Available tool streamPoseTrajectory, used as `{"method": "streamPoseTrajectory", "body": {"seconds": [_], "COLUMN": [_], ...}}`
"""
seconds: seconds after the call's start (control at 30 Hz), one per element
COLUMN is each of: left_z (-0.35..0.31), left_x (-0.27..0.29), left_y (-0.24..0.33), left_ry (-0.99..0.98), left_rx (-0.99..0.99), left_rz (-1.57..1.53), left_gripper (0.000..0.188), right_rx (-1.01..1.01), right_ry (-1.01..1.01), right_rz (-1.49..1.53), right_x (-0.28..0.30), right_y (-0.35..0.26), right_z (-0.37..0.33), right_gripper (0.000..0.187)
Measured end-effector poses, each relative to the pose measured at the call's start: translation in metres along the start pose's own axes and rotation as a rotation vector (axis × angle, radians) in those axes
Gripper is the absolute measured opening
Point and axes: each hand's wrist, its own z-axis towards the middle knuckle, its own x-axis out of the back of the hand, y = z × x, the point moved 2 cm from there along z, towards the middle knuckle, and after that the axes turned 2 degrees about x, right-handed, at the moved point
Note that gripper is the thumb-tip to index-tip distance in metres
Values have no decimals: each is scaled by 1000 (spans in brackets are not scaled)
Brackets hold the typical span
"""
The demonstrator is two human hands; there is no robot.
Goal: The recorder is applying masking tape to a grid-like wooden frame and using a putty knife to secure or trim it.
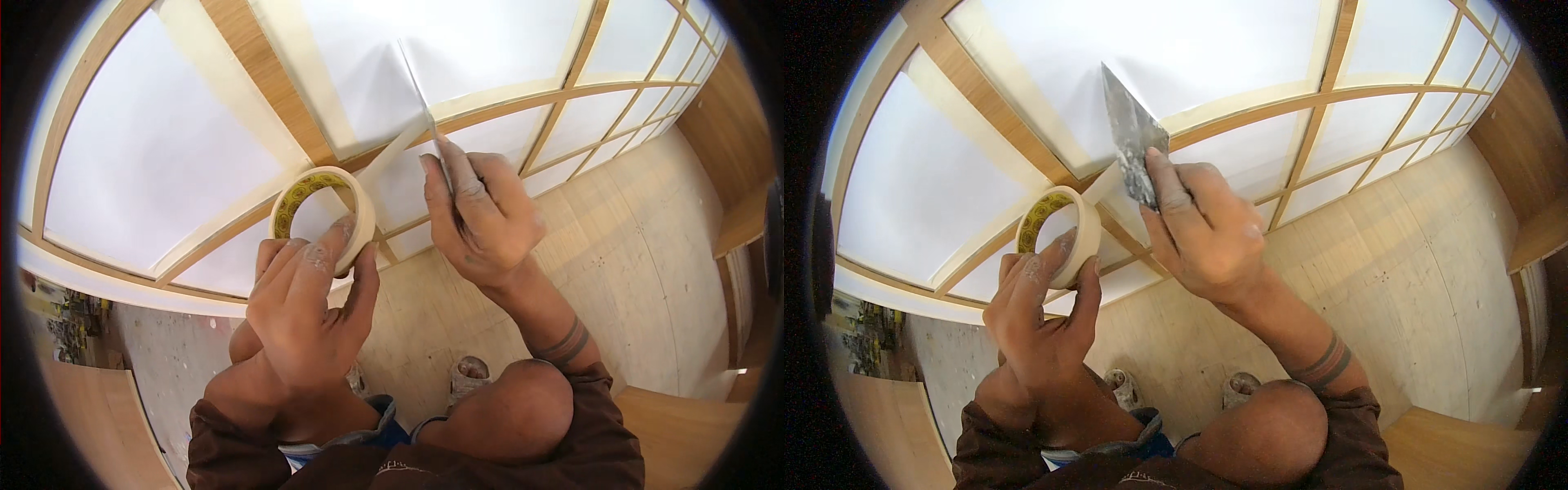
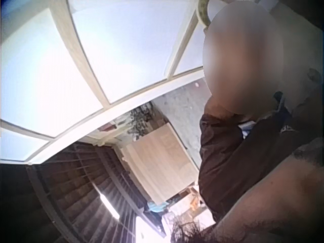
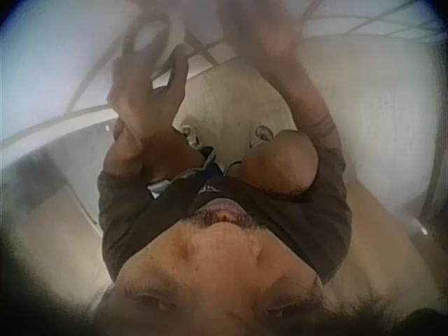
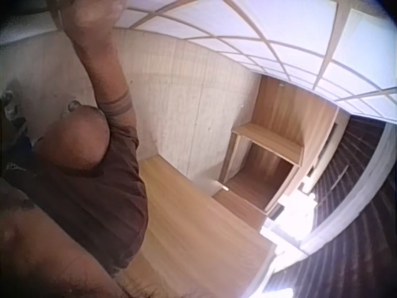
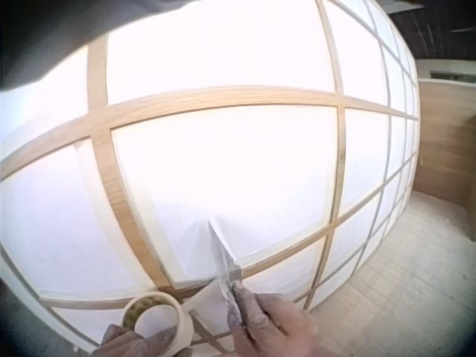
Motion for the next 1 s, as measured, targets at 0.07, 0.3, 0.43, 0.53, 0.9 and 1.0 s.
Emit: {"method": "streamPoseTrajectory", "body": {"seconds": [0.07, 0.3, 0.43, 0.53, 0.9, 1.0], "left_z": [1, 3, 3, 2, 3, -5], "left_x": [-4, -9, -10, -7, 19, 21], "left_y": [-5, -7, -8, -3, -11, -13], "left_ry": [30, 60, 53, -7, -160, -116], "left_rx": [-12, -71, -56, 5, 36, 59], "left_rz": [10, -33, -48, -44, -7, 41], "left_gripper": [38, 39, 39, 39, 22, 18], "right_rx": [27, -25, 11, 29, -47, -30], "right_ry": [-42, -100, -74, -70, -58, -16], "right_rz": [-9, 68, 103, 139, 158, 177], "right_x": [-3, -9, -15, -17, -9, -13], "right_y": [-5, -24, -21, -21, -16, -12], "right_z": [0, 2, 1, -1, -6, -7], "right_gripper": [55, 48, 55, 61, 57, 56]}}
